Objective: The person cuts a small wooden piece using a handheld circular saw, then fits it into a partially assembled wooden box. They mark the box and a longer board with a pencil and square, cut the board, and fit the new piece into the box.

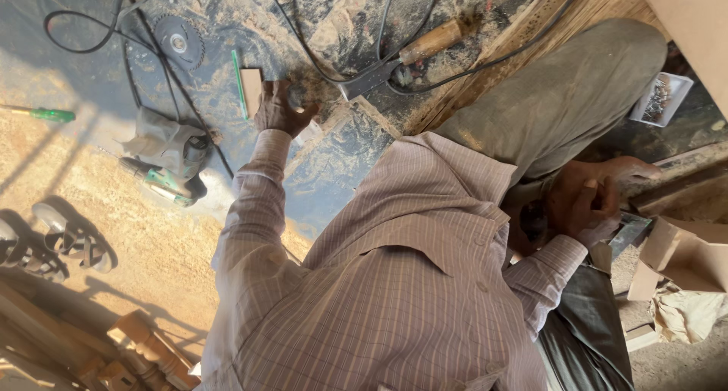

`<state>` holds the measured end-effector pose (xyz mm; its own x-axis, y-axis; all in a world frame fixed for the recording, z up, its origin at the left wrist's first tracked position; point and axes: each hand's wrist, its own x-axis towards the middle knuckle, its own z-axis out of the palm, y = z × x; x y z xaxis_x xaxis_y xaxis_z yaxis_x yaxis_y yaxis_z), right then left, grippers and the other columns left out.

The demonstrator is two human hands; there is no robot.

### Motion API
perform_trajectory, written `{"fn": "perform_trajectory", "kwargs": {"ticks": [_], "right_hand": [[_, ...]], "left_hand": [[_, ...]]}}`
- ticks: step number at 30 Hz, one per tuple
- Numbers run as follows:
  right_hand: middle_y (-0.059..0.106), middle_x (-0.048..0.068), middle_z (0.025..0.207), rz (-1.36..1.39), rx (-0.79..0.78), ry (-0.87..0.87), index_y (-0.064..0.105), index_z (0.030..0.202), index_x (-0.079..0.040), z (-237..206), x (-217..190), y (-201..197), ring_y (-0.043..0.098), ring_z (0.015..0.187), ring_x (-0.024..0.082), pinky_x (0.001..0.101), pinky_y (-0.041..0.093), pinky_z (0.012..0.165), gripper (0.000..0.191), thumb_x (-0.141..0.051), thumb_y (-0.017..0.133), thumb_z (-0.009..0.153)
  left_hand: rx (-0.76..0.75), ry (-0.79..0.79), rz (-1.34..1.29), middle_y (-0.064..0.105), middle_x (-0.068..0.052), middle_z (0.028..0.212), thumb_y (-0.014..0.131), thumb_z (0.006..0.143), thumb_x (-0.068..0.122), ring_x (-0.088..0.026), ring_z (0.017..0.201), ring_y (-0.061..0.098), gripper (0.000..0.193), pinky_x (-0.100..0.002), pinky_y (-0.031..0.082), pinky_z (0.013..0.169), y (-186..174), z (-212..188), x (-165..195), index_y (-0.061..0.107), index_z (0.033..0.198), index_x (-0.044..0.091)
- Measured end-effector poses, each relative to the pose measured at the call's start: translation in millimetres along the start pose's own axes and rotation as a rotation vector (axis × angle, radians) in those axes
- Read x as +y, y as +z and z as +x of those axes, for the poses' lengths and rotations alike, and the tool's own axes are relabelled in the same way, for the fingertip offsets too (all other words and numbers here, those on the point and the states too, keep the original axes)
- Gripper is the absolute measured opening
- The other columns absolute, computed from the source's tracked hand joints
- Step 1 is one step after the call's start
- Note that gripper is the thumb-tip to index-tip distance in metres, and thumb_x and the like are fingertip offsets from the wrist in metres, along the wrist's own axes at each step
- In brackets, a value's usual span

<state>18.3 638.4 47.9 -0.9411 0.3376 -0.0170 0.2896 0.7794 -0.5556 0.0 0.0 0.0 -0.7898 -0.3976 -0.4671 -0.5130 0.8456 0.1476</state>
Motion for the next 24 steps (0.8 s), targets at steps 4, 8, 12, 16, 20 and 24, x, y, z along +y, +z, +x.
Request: {"fn": "perform_trajectory", "kwargs": {"ticks": [4,8,12,16,20,24], "right_hand": [[0.076,0.023,0.112,-0.017,0.057,0.078,0.071,0.128,0.007,-11.9,-13.8,5.3,0.074,0.097,0.034,0.0437,0.059,0.085,0.041,-0.025,0.066,0.103],[0.075,0.023,0.111,0.012,0.072,0.142,0.07,0.129,0.006,-12.4,-28.6,6.8,0.074,0.097,0.032,0.0423,0.058,0.081,0.04,-0.025,0.067,0.105],[0.075,0.019,0.114,0.18,0.104,0.127,0.068,0.132,0.006,13.6,-41.2,3.5,0.075,0.101,0.026,0.0379,0.06,0.084,0.038,-0.023,0.07,0.106],[0.076,0.018,0.112,0.199,0.083,0.046,0.065,0.137,0.005,73.0,-63.0,6.9,0.075,0.098,0.024,0.0357,0.06,0.081,0.04,-0.021,0.071,0.107],[0.073,0.02,0.125,0.173,0.025,-0.056,0.056,0.149,0.002,146.3,-102.4,17.1,0.075,0.103,0.025,0.0366,0.063,0.08,0.049,-0.019,0.071,0.107],[0.06,0.02,0.145,-0.073,-0.024,-0.136,0.044,0.161,-0.007,203.1,-136.6,25.5,0.062,0.12,0.037,0.052,0.053,0.099,0.069,-0.029,0.076,0.104]], "left_hand": [[0.173,0.127,-0.196,0.057,-0.017,0.125,0.086,0.088,0.053,-0.033,0.103,0.066,0.065,-0.045,0.058,0.079,-20.6,15.7,37.2,0.058,0.126,0.009],[0.352,0.497,-0.405,0.062,-0.013,0.117,0.086,0.095,0.034,-0.025,0.087,0.07,0.05,-0.04,0.059,0.073,-40.5,60.6,127.0,0.059,0.127,0.007],[0.296,0.819,-0.473,0.064,-0.014,0.117,0.085,0.096,0.024,-0.028,0.089,0.071,0.048,-0.041,0.061,0.073,-48.9,112.7,245.3,0.056,0.129,0.005],[0.219,0.83,-0.439,0.066,-0.018,0.117,0.083,0.094,0.024,-0.032,0.085,0.073,0.045,-0.047,0.061,0.071,-49.0,149.2,360.6,0.057,0.126,0.006],[0.212,0.857,-0.523,0.066,-0.02,0.123,0.082,0.094,0.029,-0.035,0.093,0.073,0.052,-0.048,0.062,0.081,-49.8,163.5,435.7,0.051,0.129,0.005],[-0.025,0.675,-0.68,0.074,-0.014,0.112,0.078,0.094,0.029,-0.024,0.084,0.076,0.037,-0.045,0.063,0.077,-50.4,172.9,472.4,0.061,0.119,0.008]]}}
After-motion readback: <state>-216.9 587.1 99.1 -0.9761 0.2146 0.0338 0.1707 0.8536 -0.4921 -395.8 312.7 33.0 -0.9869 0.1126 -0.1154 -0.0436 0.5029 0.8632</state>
